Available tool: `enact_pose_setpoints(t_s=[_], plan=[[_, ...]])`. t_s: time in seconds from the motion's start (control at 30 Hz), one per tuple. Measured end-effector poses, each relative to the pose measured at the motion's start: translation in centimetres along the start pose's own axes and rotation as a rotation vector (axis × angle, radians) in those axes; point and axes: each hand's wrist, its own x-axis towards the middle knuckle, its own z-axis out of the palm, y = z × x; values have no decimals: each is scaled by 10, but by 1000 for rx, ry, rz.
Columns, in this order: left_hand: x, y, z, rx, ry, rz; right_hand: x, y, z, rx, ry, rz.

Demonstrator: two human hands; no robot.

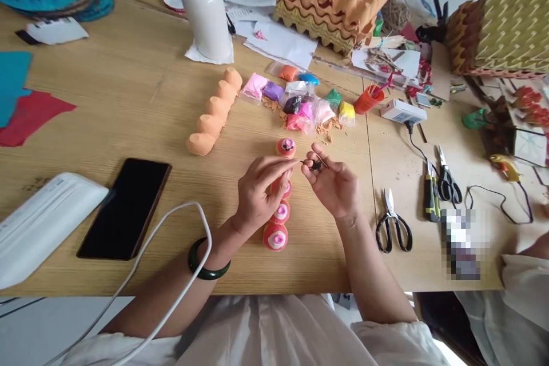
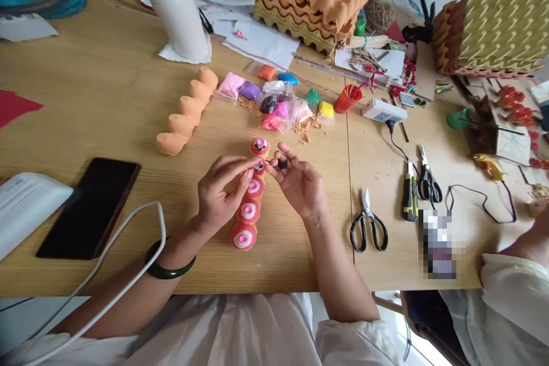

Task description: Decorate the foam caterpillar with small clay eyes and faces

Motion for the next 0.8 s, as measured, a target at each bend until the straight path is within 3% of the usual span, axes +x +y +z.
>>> enact_pose_setpoints(t_s=[0.3, 0.47, 0.6, 0.8], plan=[[-6, -4, 6, 61, -89, 13, -7, 21, -6, -8, -61, 18], [-5, -1, 5, 66, -115, -59, -9, 25, -9, -51, -68, 1], [-4, 1, 3, 77, -111, -115, -12, 28, -11, -131, -72, -76], [-3, 4, 2, 65, -131, -76, -20, 30, -3, -281, -53, -193]])
